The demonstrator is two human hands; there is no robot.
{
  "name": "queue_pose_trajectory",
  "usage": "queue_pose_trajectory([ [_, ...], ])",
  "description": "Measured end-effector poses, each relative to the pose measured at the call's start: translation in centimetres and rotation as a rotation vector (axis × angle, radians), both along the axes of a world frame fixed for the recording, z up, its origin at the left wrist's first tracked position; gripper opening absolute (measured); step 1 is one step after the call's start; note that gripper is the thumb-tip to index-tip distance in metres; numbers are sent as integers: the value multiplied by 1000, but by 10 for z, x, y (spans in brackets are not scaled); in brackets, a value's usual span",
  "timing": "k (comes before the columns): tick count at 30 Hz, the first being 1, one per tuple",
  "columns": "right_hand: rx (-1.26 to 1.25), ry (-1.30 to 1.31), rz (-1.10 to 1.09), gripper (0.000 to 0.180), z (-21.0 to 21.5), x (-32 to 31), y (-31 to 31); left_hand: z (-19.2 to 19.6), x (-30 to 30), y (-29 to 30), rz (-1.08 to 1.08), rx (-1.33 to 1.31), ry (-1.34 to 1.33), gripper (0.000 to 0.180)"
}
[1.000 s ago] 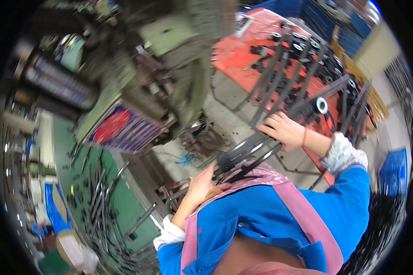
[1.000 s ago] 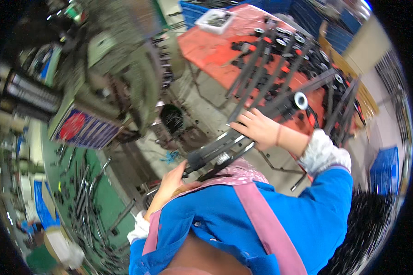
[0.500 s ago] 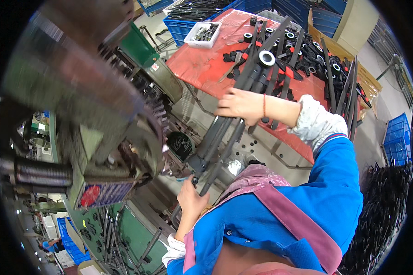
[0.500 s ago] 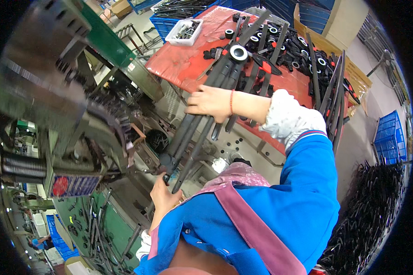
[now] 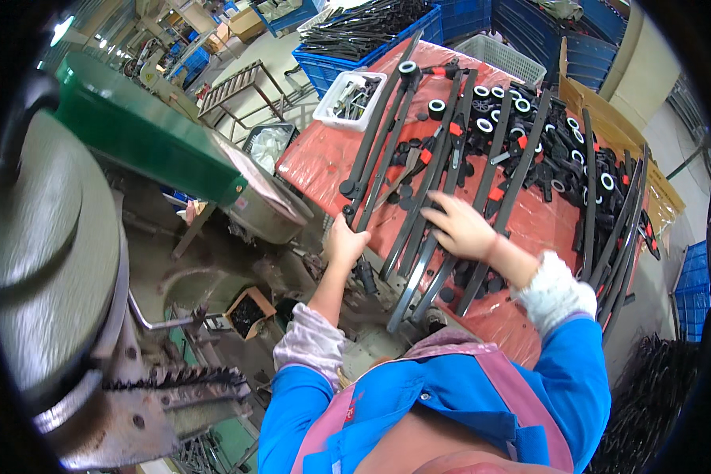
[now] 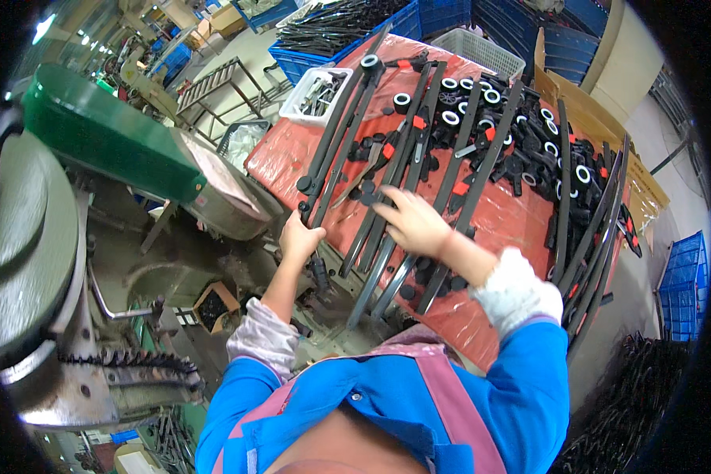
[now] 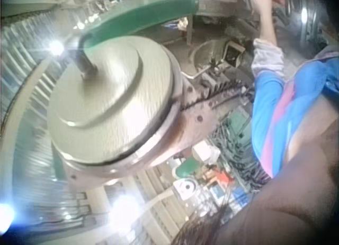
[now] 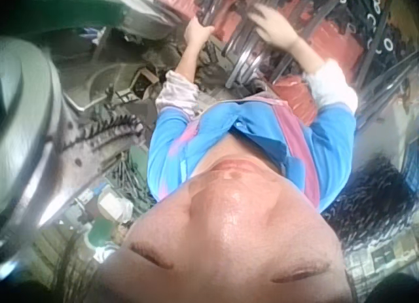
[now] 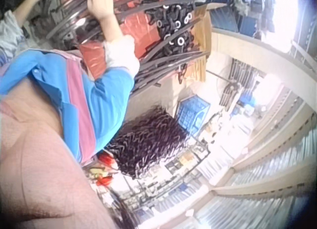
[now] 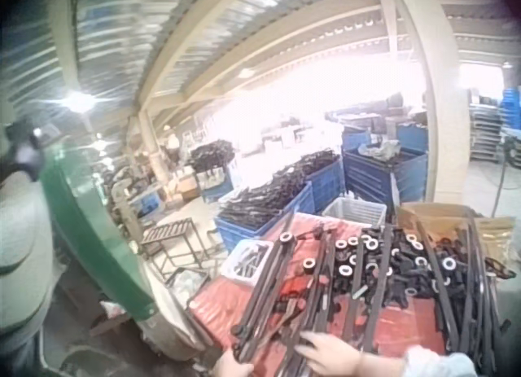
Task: The person assembles metal rods with black plastic components on a workbench. They pick up rods and plastic pieces, fit them together by hand, and place the assembled units on a red tray. The process repeats with multiple identical parts.
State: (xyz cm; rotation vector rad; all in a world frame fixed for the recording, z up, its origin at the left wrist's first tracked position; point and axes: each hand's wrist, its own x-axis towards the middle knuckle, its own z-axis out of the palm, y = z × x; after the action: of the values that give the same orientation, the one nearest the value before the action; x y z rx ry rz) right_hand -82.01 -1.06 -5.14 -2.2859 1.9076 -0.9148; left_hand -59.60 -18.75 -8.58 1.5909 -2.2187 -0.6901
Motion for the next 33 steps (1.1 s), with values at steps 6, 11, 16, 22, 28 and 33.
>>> queue_pose_trajectory([
  [6, 320, -297, -179, 41, -46, -13, 97, -32, -50, -68, -128, 114, -148, 55],
  [11, 280, -265, -125, 31, -58, 6, 116, -81, -32, -87, -90, -199, -182, 69],
  [16, 254, -291, 8, 23, -48, 38, 74, -39, -8, -19, -197, -153, -47, 42],
  [22, 200, -186, 354, 16, -28, 130, -12, -39, 156, 141, -513, -367, 21, 31],
  [28, 193, -92, 524, 18, -10, 285, -102, -86, 344, 271, -78, -109, 175, 25],
  [33, 161, 151, 462, 19, -80, 383, -195, -46, 438, 351, 405, -156, 154, 22],
])
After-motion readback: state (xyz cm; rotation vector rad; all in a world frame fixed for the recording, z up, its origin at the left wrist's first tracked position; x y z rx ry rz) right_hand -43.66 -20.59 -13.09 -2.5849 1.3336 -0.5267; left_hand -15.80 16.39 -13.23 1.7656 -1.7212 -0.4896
